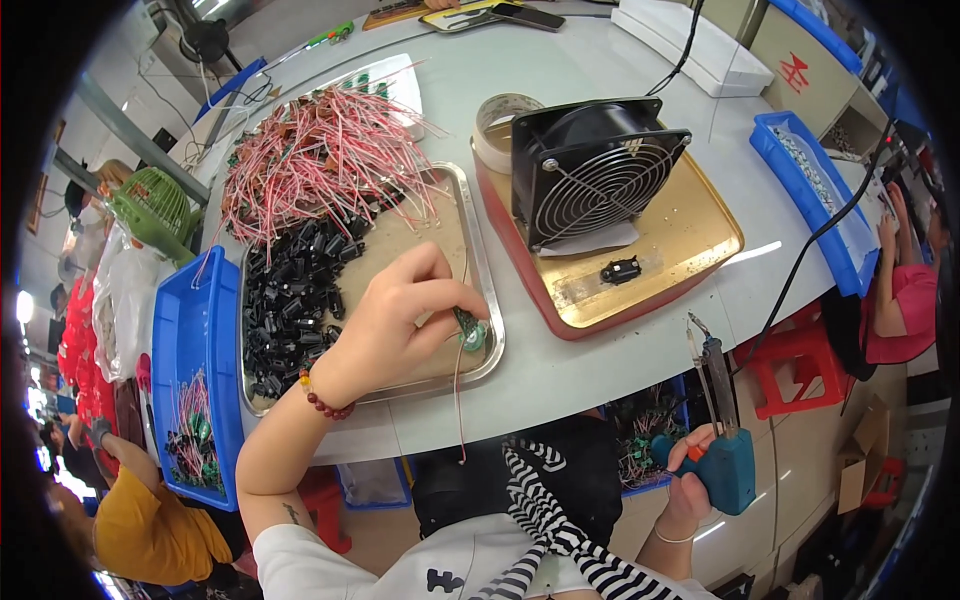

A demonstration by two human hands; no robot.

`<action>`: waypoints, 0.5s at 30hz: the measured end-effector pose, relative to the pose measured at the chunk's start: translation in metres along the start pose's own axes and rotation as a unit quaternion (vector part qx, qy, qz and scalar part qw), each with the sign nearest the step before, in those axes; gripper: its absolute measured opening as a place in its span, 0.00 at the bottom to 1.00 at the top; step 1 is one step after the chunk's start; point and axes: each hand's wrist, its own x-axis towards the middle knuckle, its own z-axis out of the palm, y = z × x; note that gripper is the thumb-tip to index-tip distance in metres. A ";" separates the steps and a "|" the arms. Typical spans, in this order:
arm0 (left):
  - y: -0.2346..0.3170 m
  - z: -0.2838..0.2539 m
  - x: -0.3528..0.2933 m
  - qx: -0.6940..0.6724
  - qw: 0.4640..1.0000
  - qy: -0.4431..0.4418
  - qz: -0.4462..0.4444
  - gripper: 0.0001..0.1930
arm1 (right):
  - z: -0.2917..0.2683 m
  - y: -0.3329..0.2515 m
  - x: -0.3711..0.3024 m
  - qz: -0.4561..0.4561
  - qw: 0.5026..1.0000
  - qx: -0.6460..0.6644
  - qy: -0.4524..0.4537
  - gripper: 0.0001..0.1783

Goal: The person picks up circuit boards with attached wires and plastic switch components, then solders the wires onto the components using a soldering iron.

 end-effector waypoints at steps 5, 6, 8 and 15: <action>0.001 0.009 0.001 -0.109 0.994 -0.028 -0.009 0.10 | 0.000 0.001 0.002 0.010 1.000 0.001 0.007 0.26; 0.001 0.012 0.002 -0.110 0.994 -0.028 -0.007 0.10 | -0.001 0.002 0.001 0.012 1.000 0.002 0.006 0.26; 0.002 0.019 0.005 -0.113 0.990 -0.013 0.088 0.07 | 0.000 0.002 0.002 0.013 1.000 0.000 0.006 0.26; 0.016 0.051 0.010 -0.349 0.931 0.045 -0.095 0.10 | 0.000 0.004 0.005 0.008 1.000 -0.009 -0.006 0.25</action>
